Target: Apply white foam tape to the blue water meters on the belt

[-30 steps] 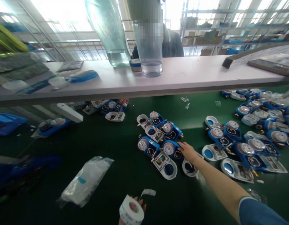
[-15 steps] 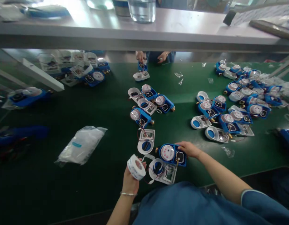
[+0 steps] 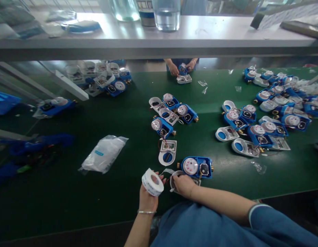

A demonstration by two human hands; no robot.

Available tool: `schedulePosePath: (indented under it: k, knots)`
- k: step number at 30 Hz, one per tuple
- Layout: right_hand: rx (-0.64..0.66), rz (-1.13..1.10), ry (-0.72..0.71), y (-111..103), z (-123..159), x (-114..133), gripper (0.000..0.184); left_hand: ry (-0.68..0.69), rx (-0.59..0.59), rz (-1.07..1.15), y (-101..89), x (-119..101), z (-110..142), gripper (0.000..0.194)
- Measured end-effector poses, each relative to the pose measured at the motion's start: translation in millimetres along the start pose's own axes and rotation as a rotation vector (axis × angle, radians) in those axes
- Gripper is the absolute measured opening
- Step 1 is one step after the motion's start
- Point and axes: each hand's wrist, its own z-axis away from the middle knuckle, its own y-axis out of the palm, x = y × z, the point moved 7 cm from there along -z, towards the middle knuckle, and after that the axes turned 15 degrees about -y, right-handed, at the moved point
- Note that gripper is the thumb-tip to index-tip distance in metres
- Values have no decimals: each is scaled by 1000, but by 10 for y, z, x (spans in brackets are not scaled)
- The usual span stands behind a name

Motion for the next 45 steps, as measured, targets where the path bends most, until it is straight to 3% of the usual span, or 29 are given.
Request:
schedulePosePath:
  k: [6,11,13,16,18,20,22,24,30,33,37,45]
  knots:
    - [-20,12,14,97,-43,-56,25,64,96,-103,15,-149,244,54]
    - [-142,-18,-58,-59,155,28,19,173,115,-490,90,-258,300,43]
    - [-289,-79,-148,-256,314,68,16,250,99,-642,123,-327,292,38]
    - [-619,-279,-265,-679,700,58,14,359,95,-784,204,-410,313,36]
    - [-795,-518,-267,-922,974,-25,16,427,137,-883,315,-432,365,35]
    - [-873,-813,-239,-1076,1169,-109,29,529,213,-1006,476,-451,457,35]
    - [-826,-1049,-213,-1156,1261,-133,37,664,294,-1131,652,-487,574,33]
    - [-713,-1141,-212,-1198,1290,-102,31,784,368,-1233,809,-538,684,33]
    - [-530,-1060,-308,-1161,1265,0,21,991,550,-1401,1091,-693,870,36]
    - [-524,-953,-264,-1118,1225,-6,25,1005,602,-1436,1140,-709,900,39]
    - [-531,-708,-253,-1228,1171,46,27,1034,624,-1543,1169,-662,943,35]
    - [-281,-519,-406,-1318,1065,201,23,1083,592,-1626,1163,-661,927,30]
